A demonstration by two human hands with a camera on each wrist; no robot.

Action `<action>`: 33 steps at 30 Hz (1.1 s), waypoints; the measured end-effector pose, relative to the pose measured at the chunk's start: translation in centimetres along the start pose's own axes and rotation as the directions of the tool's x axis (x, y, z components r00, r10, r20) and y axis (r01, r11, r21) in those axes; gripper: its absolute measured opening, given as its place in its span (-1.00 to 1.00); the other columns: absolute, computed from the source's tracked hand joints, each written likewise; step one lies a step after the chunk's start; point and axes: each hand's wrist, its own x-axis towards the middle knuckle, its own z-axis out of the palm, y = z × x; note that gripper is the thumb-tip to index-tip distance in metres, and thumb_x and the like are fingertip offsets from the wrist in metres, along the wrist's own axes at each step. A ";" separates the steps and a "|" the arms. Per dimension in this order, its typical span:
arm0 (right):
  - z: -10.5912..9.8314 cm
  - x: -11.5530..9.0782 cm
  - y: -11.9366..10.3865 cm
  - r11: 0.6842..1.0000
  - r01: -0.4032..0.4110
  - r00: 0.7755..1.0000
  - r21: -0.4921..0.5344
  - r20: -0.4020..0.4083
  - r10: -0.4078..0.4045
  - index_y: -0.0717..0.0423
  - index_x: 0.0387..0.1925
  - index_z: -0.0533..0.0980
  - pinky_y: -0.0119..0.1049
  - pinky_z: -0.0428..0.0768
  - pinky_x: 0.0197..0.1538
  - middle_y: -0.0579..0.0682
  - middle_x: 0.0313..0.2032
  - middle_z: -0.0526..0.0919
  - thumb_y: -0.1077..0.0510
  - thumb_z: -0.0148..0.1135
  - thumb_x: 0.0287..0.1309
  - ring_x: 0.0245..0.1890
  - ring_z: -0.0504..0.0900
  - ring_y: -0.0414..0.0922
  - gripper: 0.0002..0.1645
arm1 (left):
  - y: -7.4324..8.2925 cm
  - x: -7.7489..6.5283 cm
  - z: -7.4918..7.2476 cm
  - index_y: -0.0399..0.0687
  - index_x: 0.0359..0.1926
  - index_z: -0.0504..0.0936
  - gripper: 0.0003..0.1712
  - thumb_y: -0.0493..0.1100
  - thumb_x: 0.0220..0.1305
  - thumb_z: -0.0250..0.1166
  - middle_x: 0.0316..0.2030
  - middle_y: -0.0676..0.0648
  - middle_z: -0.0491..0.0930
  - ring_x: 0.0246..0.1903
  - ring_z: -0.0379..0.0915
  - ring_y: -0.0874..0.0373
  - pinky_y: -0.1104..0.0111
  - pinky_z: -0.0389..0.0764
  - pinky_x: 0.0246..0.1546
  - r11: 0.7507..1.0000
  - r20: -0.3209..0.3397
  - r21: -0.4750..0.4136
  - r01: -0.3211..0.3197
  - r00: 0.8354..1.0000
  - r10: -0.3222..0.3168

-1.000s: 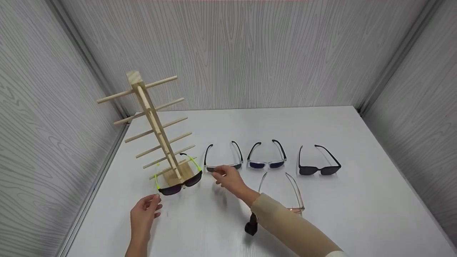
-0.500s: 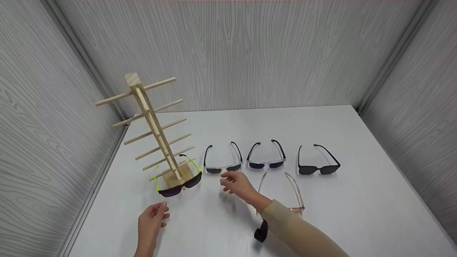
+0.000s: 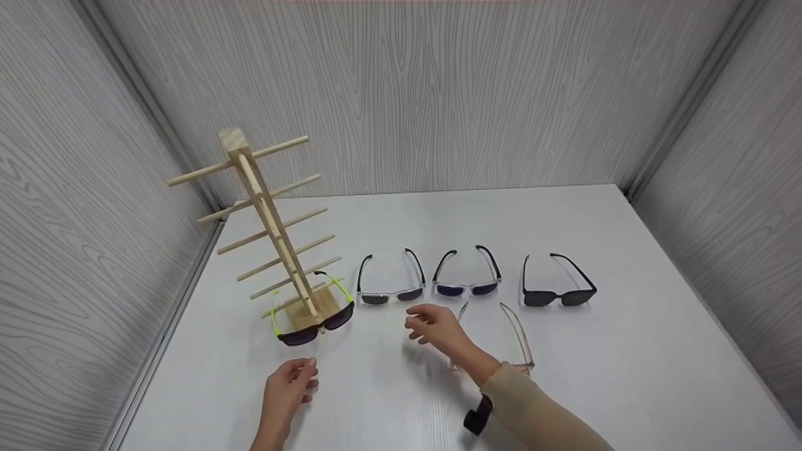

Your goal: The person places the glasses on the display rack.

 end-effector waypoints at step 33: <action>-7.1 -4.4 2.9 1.000 0.031 0.959 0.002 -0.282 -0.029 0.30 0.02 0.49 -0.21 0.63 -0.26 0.13 -0.25 0.65 0.14 0.18 0.23 -0.32 0.65 0.00 -0.61 | 2.4 -1.4 4.5 -0.26 0.09 0.48 -0.46 0.10 0.31 0.13 -0.12 -0.17 0.59 -0.21 0.55 0.08 0.27 0.58 -0.27 0.978 0.263 -0.001 -0.206 0.944 0.199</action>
